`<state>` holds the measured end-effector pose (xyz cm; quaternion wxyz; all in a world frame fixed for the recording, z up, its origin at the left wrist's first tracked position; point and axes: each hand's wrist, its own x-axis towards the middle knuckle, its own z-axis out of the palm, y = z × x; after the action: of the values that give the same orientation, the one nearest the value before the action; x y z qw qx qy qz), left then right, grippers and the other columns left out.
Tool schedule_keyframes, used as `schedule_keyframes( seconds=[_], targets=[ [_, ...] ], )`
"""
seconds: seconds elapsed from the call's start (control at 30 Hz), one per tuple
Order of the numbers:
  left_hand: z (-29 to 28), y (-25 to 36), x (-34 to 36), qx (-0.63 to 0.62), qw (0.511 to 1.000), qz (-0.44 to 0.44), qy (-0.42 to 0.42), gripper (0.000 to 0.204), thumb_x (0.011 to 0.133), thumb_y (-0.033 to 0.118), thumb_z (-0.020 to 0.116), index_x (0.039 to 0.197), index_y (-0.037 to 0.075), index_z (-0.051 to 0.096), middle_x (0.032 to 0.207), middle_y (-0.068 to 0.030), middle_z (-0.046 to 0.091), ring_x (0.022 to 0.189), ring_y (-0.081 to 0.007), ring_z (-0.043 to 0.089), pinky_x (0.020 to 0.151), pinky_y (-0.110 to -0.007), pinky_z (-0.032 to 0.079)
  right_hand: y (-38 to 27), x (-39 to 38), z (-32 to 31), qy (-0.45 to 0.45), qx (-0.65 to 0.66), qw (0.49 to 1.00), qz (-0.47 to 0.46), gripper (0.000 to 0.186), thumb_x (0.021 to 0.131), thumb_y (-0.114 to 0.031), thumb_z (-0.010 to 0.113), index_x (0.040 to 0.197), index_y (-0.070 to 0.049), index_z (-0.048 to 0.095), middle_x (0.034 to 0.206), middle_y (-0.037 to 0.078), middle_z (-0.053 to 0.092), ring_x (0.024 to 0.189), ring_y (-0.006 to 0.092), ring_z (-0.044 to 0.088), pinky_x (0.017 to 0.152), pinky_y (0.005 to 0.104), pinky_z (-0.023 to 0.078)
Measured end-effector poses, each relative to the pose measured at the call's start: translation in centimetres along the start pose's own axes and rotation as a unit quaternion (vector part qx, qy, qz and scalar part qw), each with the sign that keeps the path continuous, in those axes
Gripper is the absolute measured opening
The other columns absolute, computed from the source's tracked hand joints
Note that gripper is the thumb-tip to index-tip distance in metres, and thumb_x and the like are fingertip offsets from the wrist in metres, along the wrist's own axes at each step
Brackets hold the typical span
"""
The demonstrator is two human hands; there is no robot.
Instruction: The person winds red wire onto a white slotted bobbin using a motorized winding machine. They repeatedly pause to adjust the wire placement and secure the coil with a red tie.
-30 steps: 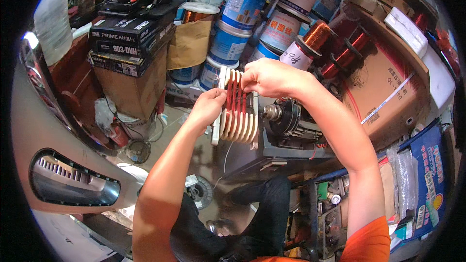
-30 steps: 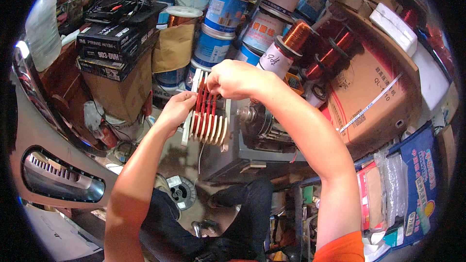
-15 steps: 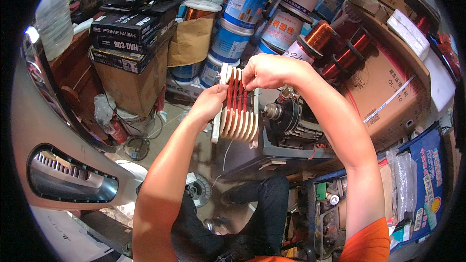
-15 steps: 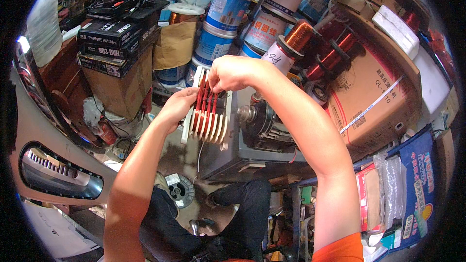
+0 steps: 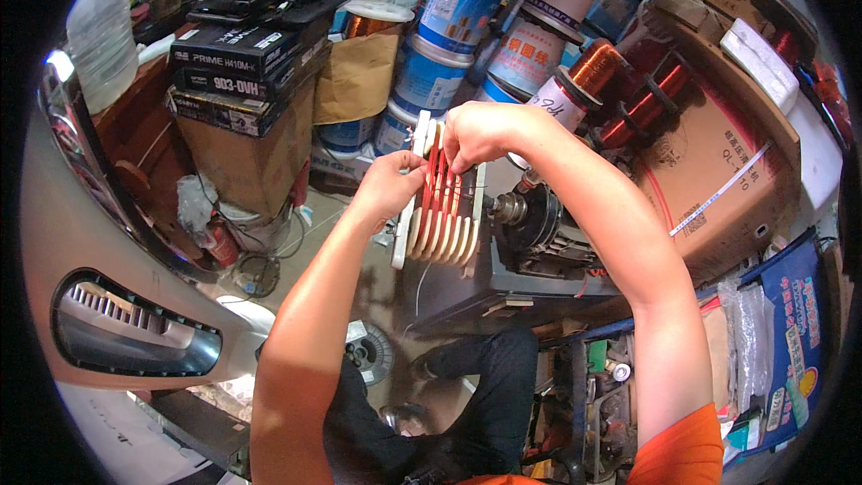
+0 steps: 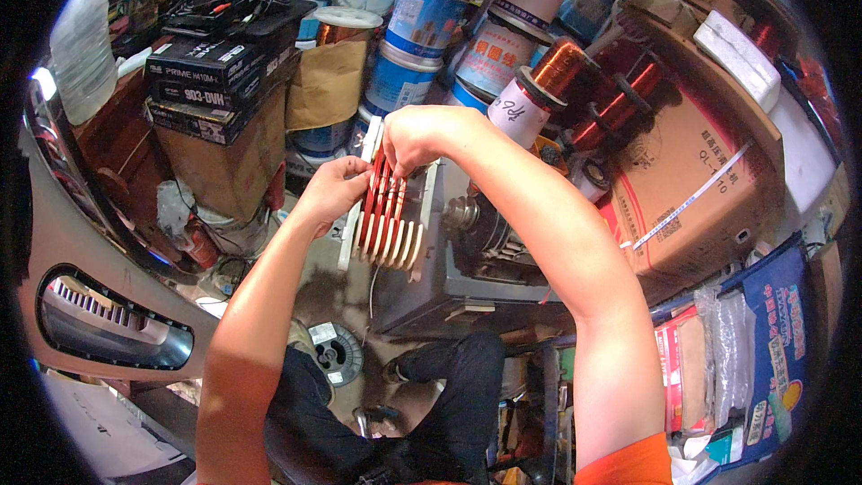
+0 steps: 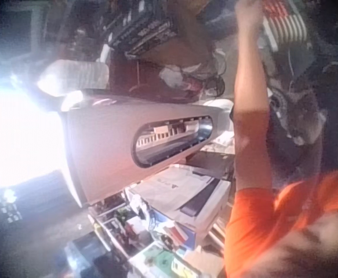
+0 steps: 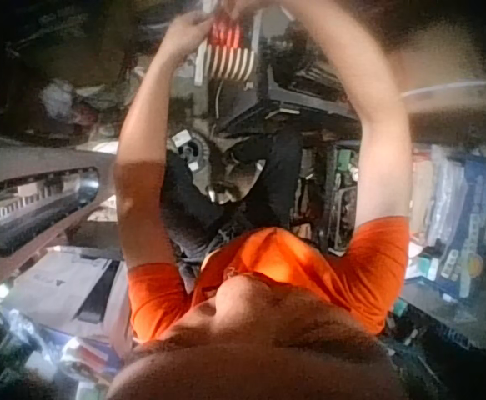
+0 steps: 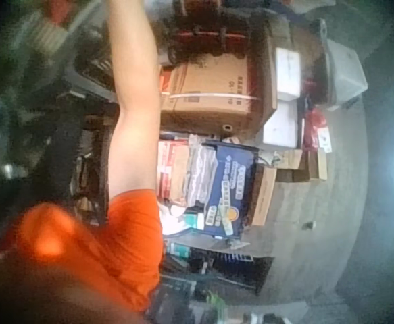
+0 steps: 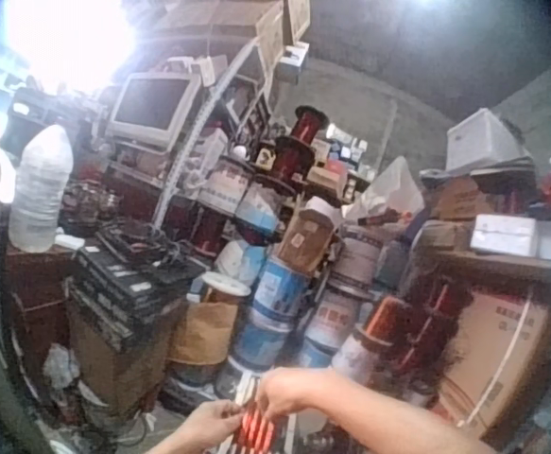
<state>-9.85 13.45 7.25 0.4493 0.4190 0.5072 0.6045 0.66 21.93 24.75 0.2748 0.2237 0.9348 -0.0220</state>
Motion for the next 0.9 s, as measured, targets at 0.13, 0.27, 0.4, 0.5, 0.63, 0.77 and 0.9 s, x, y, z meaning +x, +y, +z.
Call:
schedule_keyframes(
  seconds=[0.13,0.27,0.4,0.5,0.63,0.77,0.9],
  targets=[
    [-0.4,1.5,-0.9,0.086,0.994,-0.021,0.069,0.02,0.084,0.018,0.068,0.091,0.0,0.071,0.086,-0.0126,0.072,0.08,-0.0164,0.067,0.077,-0.031,0.051,-0.9,-0.6,0.3,0.055,-0.046,0.996,0.052,0.023,0.078,-0.024,0.075,0.091,-0.006,0.076,0.085,0.015,0.073,0.082,0.0282,0.071,0.073,0.0384,0.054],
    [-1.1,0.9,-1.0,0.207,0.964,0.056,0.16,0.025,0.077,0.023,0.068,0.085,-0.001,0.072,0.084,-0.0146,0.073,0.078,-0.0235,0.07,0.076,-0.034,0.053,-1.5,-0.2,0.7,0.058,-0.031,0.998,-0.007,0.021,0.08,-0.02,0.07,0.091,-0.003,0.074,0.087,0.017,0.072,0.083,0.0311,0.07,0.074,0.0406,0.054],
    [-0.9,2.4,-1.8,0.127,0.981,0.047,0.138,0.021,0.082,0.018,0.066,0.088,-0.001,0.071,0.082,-0.0113,0.071,0.077,-0.0154,0.067,0.074,-0.031,0.052,-1.0,-0.2,1.5,0.053,-0.003,0.999,0.01,0.022,0.082,-0.017,0.065,0.096,-0.001,0.072,0.089,0.02,0.072,0.084,0.0326,0.07,0.075,0.0406,0.054],
    [-0.8,1.7,-1.8,0.048,0.985,0.135,0.1,0.015,0.089,0.013,0.064,0.093,-0.001,0.069,0.081,-0.0076,0.07,0.076,-0.0096,0.063,0.072,-0.027,0.051,-1.1,-0.7,1.2,0.084,0.028,0.996,0.02,0.024,0.082,-0.019,0.067,0.097,-0.001,0.072,0.09,0.019,0.072,0.085,0.0323,0.07,0.076,0.0398,0.054],
    [-0.1,1.0,-1.5,0.006,0.986,0.16,0.051,0.014,0.097,0.011,0.062,0.106,0.0,0.063,0.09,-0.0015,0.067,0.076,-0.0055,0.059,0.069,-0.022,0.05,0.5,-0.4,2.5,0.139,0.091,0.986,0.001,0.025,0.082,-0.022,0.068,0.094,-0.001,0.072,0.089,0.018,0.072,0.082,0.0297,0.07,0.075,0.0381,0.054],
    [1.0,1.1,-0.6,-0.041,0.985,0.153,0.069,0.012,0.095,0.008,0.064,0.105,0.001,0.062,0.088,-0.0013,0.067,0.075,-0.0057,0.06,0.066,-0.021,0.049,2.5,-0.1,4.4,0.19,0.213,0.957,-0.047,0.026,0.076,-0.021,0.067,0.088,0.002,0.073,0.08,0.019,0.071,0.074,0.0268,0.071,0.069,0.0359,0.055],
    [1.4,1.7,-0.4,-0.06,0.985,0.121,0.112,0.015,0.093,0.008,0.067,0.105,0.0,0.064,0.087,-0.0012,0.067,0.07,-0.0052,0.059,0.06,-0.02,0.047,2.5,-0.3,4.8,0.235,0.28,0.93,-0.031,0.026,0.077,-0.024,0.073,0.087,0.001,0.073,0.079,0.013,0.072,0.072,0.0185,0.068,0.068,0.0327,0.054]
  ],
)
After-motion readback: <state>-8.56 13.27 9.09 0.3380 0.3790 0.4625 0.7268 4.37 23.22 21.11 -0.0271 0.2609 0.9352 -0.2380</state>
